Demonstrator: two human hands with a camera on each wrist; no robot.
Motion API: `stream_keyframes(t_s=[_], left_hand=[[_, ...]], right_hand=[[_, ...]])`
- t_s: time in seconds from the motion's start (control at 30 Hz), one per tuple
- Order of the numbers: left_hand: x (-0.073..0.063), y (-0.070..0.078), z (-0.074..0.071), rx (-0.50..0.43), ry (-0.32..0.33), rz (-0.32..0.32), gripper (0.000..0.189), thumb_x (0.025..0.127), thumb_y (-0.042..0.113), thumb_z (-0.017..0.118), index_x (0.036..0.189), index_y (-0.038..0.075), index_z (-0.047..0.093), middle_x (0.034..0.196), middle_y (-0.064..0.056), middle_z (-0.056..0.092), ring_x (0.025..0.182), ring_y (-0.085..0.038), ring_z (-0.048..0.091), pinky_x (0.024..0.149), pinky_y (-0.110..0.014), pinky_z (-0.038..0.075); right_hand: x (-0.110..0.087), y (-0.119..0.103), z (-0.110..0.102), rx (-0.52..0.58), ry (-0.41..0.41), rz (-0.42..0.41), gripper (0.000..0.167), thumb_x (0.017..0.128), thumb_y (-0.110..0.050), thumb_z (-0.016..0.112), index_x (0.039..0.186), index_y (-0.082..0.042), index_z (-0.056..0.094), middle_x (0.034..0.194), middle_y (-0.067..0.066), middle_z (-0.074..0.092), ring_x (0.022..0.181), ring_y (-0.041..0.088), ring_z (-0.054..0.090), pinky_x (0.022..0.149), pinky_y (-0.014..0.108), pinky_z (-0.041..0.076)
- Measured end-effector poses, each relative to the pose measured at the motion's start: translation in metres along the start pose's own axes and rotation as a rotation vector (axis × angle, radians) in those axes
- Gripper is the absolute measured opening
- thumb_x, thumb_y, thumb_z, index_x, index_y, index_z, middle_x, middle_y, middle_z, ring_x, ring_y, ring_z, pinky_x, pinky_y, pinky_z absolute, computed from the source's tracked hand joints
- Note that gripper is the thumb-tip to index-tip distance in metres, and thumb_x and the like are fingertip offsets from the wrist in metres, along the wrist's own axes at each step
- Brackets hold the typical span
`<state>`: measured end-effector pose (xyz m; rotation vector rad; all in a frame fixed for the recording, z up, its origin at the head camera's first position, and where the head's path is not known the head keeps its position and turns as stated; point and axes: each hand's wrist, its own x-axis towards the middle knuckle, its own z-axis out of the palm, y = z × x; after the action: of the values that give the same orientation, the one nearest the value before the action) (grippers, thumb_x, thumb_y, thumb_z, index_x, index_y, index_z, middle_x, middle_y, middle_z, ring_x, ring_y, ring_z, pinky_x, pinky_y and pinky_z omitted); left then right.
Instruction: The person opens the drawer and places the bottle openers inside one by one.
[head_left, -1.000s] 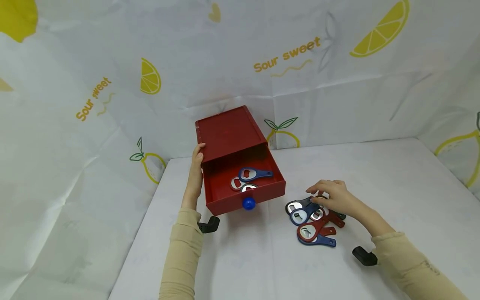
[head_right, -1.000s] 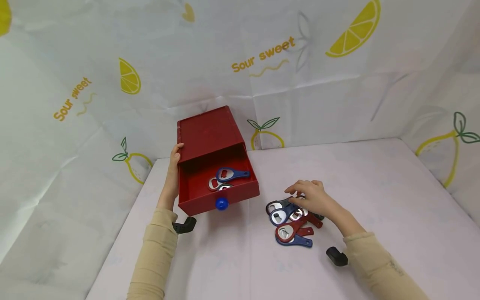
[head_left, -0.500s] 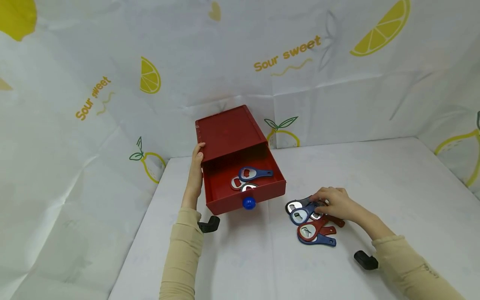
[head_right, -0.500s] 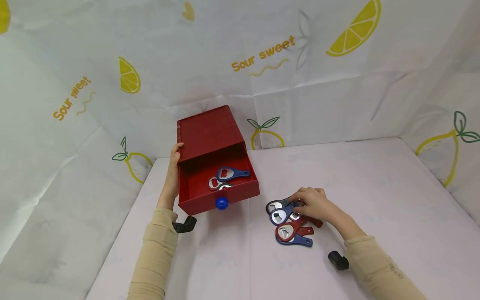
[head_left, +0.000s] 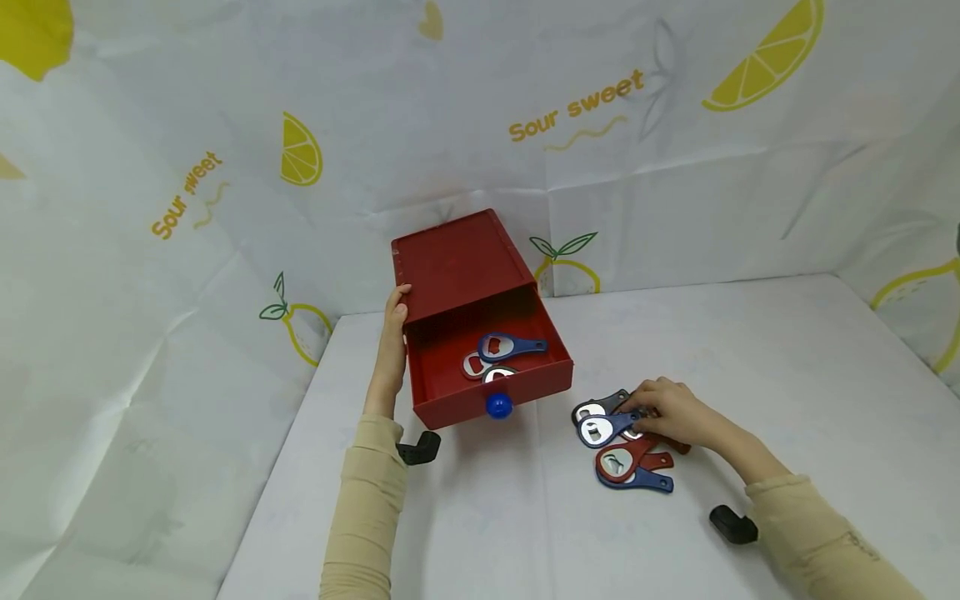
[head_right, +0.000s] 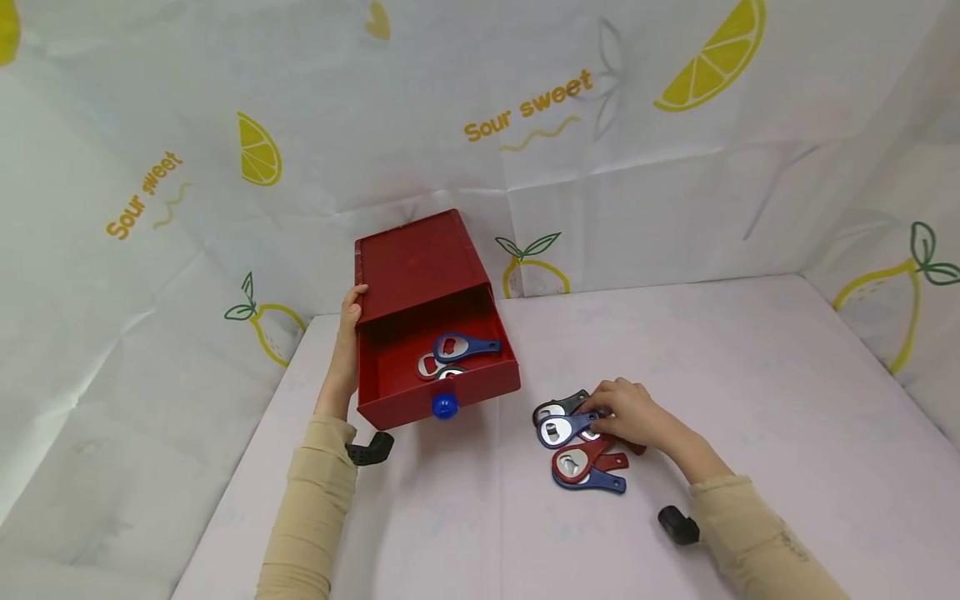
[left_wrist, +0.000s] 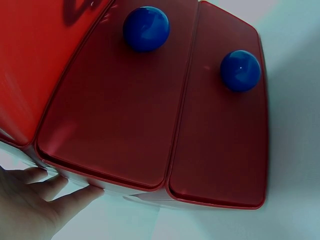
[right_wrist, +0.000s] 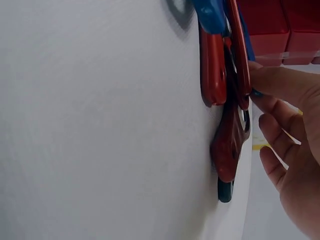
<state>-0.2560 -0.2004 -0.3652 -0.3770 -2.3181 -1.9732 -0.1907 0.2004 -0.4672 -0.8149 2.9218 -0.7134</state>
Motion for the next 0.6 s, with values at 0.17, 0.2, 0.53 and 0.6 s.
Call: stream_keyframes(t_s=[0.17,0.2,0.53,0.6], left_hand=[[-0.001,0.0,0.0,0.0,-0.003,-0.004,0.048,0.096,0.038,0.024,0.142,0.024,0.024,0.149,-0.003,0.021,0.13,-0.027,0.029,0.102,-0.054,0.031],[-0.001,0.0,0.0,0.0,-0.003,-0.004,0.048,0.096,0.038,0.024,0.142,0.024,0.024,0.149,-0.003,0.021,0.13,-0.026,0.029,0.102,-0.053,0.031],[-0.001,0.0,0.0,0.0,-0.004,0.002,0.048,0.096,0.038,0.024,0.142,0.024,0.023,0.149,-0.004,0.021,0.13,-0.026,0.028,0.103,-0.052,0.032],[-0.001,0.0,0.0,-0.002,-0.004,0.002,0.048,0.096,0.038,0.024,0.142,0.024,0.023,0.149,-0.004,0.021,0.13,-0.026,0.028,0.103,-0.052,0.032]], right_hand=[[-0.004,0.003,-0.002,0.049,0.01,-0.027,0.021,0.077,-0.017,0.072,0.099,-0.015,0.071,0.09,-0.003,0.063,0.076,0.009,0.045,0.066,0.024,0.034],[-0.005,0.004,-0.003,0.063,0.011,-0.031,0.022,0.078,-0.017,0.072,0.099,-0.015,0.071,0.09,-0.003,0.063,0.077,0.009,0.045,0.065,0.023,0.035],[-0.011,0.007,-0.009,0.133,0.105,-0.066,0.019,0.078,-0.015,0.071,0.097,-0.014,0.071,0.089,-0.004,0.062,0.078,0.009,0.049,0.066,0.025,0.043],[-0.013,0.007,-0.011,0.15,0.126,-0.058,0.02,0.079,-0.016,0.071,0.098,-0.014,0.071,0.09,-0.005,0.062,0.078,0.007,0.049,0.066,0.025,0.044]])
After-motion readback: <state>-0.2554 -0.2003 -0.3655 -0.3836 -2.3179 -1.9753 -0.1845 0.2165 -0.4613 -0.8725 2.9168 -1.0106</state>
